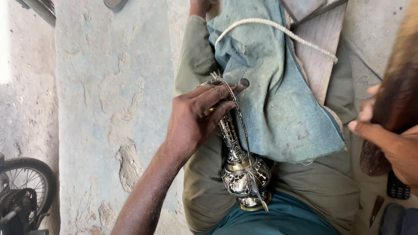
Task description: The person holds a decorative metal vessel with a curved handle and repeatedly strikes it with a wooden mallet. The person rotates the vessel to work on different sections of the handle and neck while seated on the floor.
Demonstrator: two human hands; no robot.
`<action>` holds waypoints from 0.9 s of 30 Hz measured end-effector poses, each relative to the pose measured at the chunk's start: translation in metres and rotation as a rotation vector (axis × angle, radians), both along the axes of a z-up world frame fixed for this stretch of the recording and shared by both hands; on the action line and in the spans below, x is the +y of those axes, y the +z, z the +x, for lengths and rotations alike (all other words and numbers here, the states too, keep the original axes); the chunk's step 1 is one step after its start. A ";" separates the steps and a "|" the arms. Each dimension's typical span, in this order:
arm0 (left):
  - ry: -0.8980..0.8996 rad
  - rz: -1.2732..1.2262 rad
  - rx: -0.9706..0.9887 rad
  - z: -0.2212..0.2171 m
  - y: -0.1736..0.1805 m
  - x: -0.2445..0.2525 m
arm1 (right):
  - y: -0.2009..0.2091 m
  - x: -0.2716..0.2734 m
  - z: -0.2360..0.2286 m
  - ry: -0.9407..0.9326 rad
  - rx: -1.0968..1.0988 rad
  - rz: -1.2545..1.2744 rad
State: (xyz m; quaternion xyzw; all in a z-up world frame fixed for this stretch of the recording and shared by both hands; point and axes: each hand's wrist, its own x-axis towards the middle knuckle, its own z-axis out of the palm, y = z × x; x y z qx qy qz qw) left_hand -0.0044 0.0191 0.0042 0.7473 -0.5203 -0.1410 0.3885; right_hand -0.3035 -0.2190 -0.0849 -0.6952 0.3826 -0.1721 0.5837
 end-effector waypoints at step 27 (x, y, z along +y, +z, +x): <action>0.180 0.309 -0.111 -0.022 -0.001 -0.023 | 0.064 -0.009 0.064 0.398 0.307 -0.526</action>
